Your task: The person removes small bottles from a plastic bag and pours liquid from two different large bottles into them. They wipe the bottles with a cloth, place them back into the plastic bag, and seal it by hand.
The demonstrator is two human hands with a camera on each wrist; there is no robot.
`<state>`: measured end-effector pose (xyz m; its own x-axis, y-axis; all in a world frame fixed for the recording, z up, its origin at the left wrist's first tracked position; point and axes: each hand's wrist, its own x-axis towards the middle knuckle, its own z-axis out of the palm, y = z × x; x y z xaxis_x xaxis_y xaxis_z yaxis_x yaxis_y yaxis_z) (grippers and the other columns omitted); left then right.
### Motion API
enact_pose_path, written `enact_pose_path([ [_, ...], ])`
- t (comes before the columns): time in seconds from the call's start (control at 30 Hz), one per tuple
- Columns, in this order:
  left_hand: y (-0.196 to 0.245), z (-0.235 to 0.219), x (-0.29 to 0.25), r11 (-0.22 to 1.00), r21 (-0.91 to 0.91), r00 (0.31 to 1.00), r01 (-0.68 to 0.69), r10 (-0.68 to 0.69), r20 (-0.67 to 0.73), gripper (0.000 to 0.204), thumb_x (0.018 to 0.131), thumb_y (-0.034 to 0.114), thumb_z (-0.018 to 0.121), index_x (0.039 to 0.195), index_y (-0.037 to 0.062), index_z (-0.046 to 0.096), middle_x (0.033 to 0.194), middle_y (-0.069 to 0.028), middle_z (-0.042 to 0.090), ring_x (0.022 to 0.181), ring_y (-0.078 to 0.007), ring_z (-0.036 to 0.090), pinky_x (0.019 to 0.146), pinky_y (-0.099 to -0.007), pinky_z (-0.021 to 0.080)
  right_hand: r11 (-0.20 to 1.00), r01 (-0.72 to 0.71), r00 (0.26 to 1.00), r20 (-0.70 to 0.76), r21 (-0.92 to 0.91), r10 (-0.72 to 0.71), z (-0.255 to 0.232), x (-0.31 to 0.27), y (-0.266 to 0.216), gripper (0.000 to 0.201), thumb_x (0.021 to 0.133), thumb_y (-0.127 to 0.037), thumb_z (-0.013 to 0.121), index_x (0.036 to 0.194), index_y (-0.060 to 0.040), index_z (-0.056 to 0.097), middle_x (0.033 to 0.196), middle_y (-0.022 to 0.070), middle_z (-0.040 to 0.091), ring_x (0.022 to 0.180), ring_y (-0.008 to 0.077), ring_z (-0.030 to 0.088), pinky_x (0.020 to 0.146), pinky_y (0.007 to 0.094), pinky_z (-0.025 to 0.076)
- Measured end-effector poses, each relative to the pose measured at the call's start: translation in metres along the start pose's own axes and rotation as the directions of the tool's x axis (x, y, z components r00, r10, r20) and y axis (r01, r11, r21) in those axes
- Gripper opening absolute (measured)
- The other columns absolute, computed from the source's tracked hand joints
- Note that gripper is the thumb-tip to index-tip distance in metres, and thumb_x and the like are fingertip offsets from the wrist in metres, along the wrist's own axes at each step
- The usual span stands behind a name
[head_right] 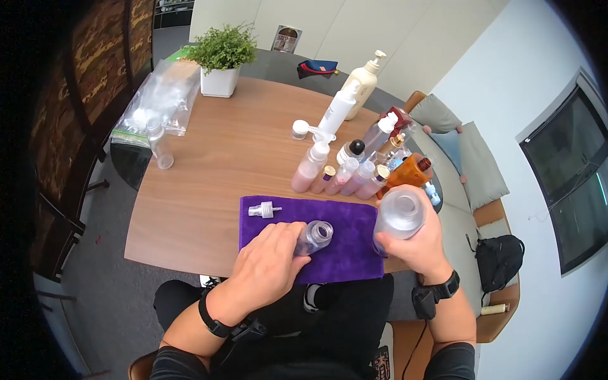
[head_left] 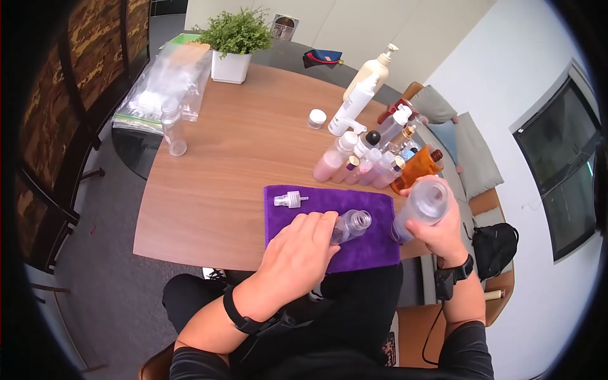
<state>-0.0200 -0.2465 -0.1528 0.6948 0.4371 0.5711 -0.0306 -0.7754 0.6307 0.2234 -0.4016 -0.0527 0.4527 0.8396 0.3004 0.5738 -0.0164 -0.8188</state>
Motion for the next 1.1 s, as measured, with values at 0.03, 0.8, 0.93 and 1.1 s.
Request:
enact_pose_path([
  [0.03, 0.0, 0.0, 0.0, 1.0, 0.0, 1.0, 0.001, -0.001, 0.0, 0.06, 0.083, 0.004, 0.086, 0.135, -0.0019, 0.056, 0.111, -0.019, 0.066, 0.102, -0.0399, 0.066, 0.089, -0.0471, 0.055, 0.992, 0.007, 0.999, 0.04, -0.126, -0.002, -0.001, -0.001, -0.003, 0.075, 0.073, -0.016, 0.096, 0.137, -0.0029, 0.059, 0.124, 0.0066, 0.07, 0.116, 0.018, 0.067, 0.104, 0.035, 0.053],
  [0.8, 0.002, -0.002, 0.001, 1.0, 0.017, 1.0, -0.009, 0.009, 0.007, 0.058, 0.084, 0.008, 0.086, 0.134, -0.0018, 0.059, 0.11, -0.0178, 0.065, 0.102, -0.0387, 0.065, 0.089, -0.0469, 0.056, 0.732, 0.343, 0.923, 0.357, -0.588, -0.145, 0.025, 0.011, -0.051, 0.069, 0.065, -0.01, 0.088, 0.13, -0.0075, 0.064, 0.116, 0.0141, 0.069, 0.108, 0.0392, 0.071, 0.092, 0.0454, 0.059],
  [0.93, 0.002, -0.002, 0.001, 1.0, 0.018, 1.0, -0.006, 0.006, 0.006, 0.058, 0.084, 0.008, 0.086, 0.134, -0.0016, 0.059, 0.11, -0.0176, 0.065, 0.102, -0.0383, 0.065, 0.088, -0.0467, 0.056, 0.69, 0.375, 0.914, 0.372, -0.619, -0.163, 0.024, 0.013, -0.055, 0.069, 0.064, -0.01, 0.088, 0.129, -0.0078, 0.064, 0.114, 0.0138, 0.068, 0.105, 0.0391, 0.071, 0.089, 0.0456, 0.059],
  [1.1, 0.003, -0.002, 0.001, 1.0, 0.021, 1.0, -0.01, 0.01, -0.001, 0.057, 0.084, 0.009, 0.086, 0.134, -0.0004, 0.059, 0.11, -0.0166, 0.065, 0.101, -0.0373, 0.065, 0.087, -0.0461, 0.055, 0.604, 0.418, 0.902, 0.39, -0.679, -0.186, 0.023, 0.015, -0.062, 0.07, 0.062, -0.009, 0.088, 0.128, -0.008, 0.064, 0.112, 0.013, 0.067, 0.102, 0.0385, 0.07, 0.086, 0.0458, 0.058],
])
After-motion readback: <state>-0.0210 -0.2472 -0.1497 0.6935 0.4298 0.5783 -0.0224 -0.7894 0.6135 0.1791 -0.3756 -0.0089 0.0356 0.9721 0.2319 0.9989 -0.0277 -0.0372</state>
